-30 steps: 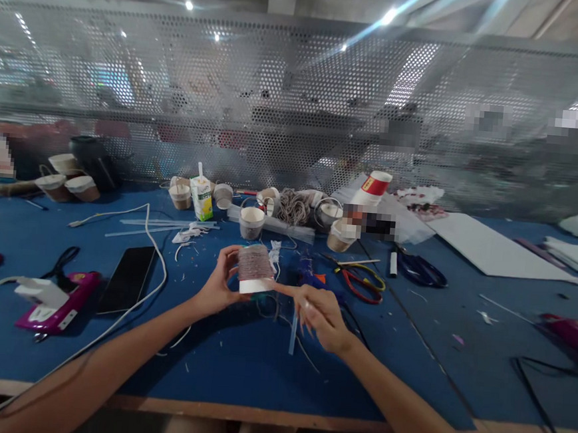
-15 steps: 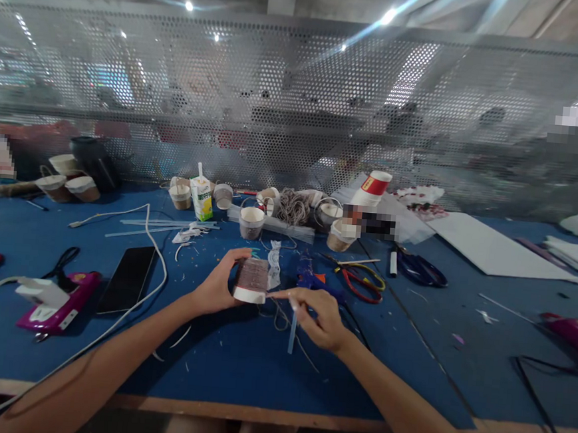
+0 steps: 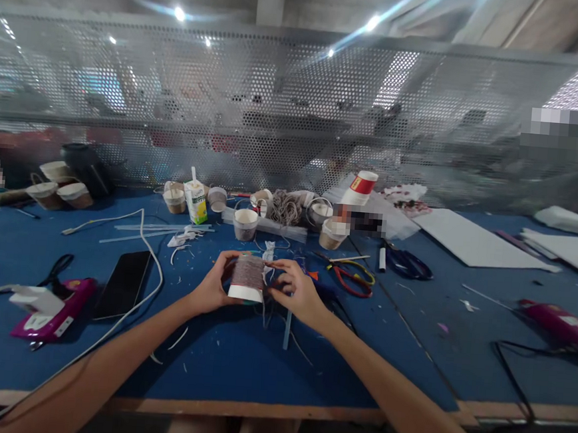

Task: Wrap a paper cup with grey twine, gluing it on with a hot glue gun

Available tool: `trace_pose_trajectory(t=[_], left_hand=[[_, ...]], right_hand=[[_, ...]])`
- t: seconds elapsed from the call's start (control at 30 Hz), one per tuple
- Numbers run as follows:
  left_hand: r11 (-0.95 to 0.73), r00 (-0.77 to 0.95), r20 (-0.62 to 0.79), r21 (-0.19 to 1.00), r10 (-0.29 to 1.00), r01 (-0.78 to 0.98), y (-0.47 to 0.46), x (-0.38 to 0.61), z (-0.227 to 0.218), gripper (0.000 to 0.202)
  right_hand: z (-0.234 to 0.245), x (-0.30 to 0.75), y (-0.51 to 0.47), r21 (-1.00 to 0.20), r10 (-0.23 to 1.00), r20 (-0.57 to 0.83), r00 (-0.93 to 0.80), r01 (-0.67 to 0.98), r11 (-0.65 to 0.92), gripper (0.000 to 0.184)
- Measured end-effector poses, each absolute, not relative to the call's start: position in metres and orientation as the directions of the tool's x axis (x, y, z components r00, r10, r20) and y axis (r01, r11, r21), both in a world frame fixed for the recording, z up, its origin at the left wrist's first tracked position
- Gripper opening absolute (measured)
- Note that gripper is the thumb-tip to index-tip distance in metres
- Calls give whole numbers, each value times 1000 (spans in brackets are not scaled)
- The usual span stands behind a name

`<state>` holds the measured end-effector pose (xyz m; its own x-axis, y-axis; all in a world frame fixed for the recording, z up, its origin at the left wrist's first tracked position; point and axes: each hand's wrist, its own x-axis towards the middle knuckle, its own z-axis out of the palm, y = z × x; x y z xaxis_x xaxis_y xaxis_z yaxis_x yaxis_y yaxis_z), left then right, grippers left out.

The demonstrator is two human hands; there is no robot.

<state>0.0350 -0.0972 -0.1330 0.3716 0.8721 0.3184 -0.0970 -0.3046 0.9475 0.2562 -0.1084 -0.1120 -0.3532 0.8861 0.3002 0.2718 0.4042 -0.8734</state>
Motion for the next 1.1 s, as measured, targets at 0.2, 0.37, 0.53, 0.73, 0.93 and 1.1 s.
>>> trace_pose_trajectory(t=[0.2, 0.37, 0.53, 0.73, 0.93, 1.1], left_hand=[[-285, 314, 284, 958, 906, -42, -94, 34, -135, 84], [-304, 294, 309, 950, 904, -65, -95, 36, -136, 82], [-343, 271, 349, 937, 897, -69, -94, 36, -137, 83], [-395, 323, 376, 919, 868, -8, -92, 35, -136, 87], [-387, 161, 395, 919, 904, -77, -87, 39, -143, 97], [-370, 170, 396, 914, 902, -164, -90, 46, -144, 106]], right_hand=[[-110, 247, -95, -831, 887, 330, -322, 346, 435, 34], [-101, 241, -76, -591, 843, 382, -379, 601, 538, 21], [-87, 248, -31, -422, 883, 366, -293, 793, 438, 34], [-81, 256, -3, -376, 873, 202, -444, 788, 488, 63], [-69, 263, -52, -532, 679, 117, -725, 532, 659, 95], [-70, 257, -83, -666, 701, 216, -679, 423, 615, 96]])
